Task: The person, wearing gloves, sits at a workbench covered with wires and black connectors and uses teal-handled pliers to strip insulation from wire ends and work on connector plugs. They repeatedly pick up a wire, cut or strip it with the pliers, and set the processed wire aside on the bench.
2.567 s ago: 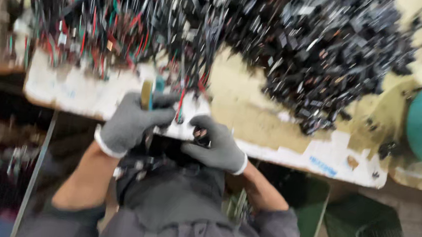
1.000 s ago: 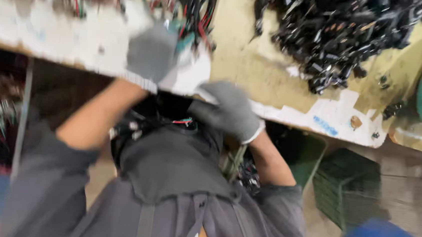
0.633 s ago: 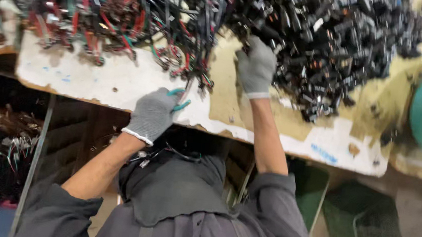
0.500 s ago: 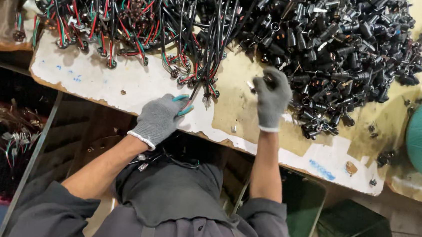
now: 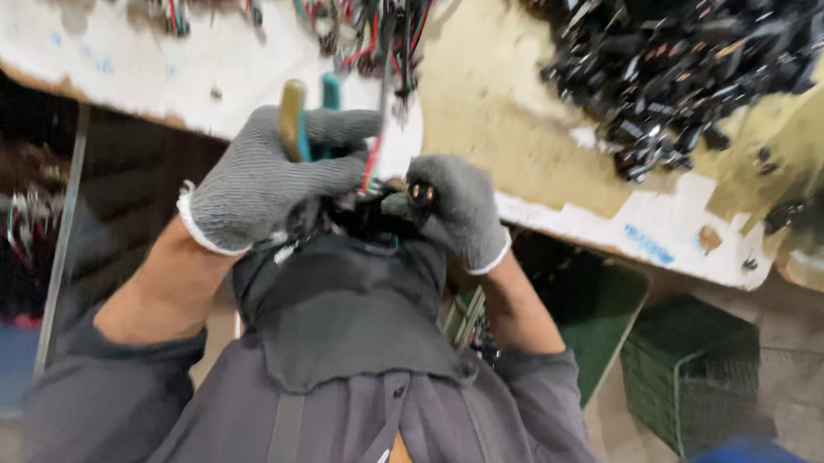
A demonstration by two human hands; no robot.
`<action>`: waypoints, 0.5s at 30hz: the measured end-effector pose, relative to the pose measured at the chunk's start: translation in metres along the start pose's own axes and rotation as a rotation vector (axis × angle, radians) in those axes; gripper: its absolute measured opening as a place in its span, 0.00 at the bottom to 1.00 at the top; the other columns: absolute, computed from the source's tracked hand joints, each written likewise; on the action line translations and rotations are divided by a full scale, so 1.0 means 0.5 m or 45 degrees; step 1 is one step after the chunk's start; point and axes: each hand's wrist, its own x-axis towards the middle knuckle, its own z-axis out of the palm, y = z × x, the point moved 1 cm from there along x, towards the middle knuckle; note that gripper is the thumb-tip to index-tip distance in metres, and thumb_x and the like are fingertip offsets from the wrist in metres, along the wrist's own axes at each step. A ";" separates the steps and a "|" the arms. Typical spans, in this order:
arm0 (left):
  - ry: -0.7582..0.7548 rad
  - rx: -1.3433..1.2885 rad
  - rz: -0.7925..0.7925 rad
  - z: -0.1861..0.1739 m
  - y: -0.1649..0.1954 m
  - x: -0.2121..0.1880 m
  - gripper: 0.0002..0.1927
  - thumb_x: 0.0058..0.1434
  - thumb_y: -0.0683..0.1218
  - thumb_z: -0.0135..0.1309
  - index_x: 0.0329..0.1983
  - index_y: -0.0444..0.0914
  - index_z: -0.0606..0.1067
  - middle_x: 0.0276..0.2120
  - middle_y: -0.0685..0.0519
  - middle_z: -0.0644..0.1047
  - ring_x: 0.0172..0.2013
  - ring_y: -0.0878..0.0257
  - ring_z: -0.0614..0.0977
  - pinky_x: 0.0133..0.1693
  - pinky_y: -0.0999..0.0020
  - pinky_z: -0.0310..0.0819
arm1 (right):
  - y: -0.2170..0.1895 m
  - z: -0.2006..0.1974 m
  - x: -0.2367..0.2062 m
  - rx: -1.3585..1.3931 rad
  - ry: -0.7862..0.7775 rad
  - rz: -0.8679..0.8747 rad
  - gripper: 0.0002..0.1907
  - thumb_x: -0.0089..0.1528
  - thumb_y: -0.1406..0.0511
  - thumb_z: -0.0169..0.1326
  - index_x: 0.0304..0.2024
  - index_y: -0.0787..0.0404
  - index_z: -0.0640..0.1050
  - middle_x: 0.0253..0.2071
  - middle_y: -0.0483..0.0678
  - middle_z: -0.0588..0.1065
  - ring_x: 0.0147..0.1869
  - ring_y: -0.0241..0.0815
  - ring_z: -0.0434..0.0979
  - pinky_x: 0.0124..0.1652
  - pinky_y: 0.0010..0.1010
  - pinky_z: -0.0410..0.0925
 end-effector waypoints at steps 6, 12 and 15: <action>0.013 0.304 0.405 0.083 -0.025 -0.034 0.20 0.65 0.41 0.62 0.60 0.36 0.78 0.43 0.54 0.85 0.40 0.66 0.84 0.45 0.70 0.81 | -0.040 -0.007 0.009 0.157 -0.059 -0.109 0.42 0.48 0.35 0.63 0.47 0.60 0.77 0.33 0.51 0.75 0.37 0.55 0.77 0.40 0.41 0.69; -0.064 0.858 0.855 0.066 0.001 -0.016 0.18 0.60 0.38 0.62 0.55 0.39 0.80 0.43 0.46 0.80 0.40 0.53 0.84 0.42 0.65 0.79 | -0.070 -0.008 0.024 0.604 -0.218 0.140 0.35 0.62 0.39 0.60 0.52 0.62 0.79 0.42 0.50 0.79 0.45 0.50 0.84 0.48 0.38 0.73; -0.154 0.905 0.951 0.039 0.050 -0.017 0.14 0.58 0.41 0.65 0.49 0.38 0.81 0.41 0.46 0.80 0.38 0.54 0.83 0.40 0.64 0.77 | -0.076 -0.006 0.024 0.603 -0.178 0.003 0.27 0.68 0.45 0.54 0.50 0.60 0.79 0.48 0.55 0.76 0.48 0.55 0.79 0.49 0.41 0.70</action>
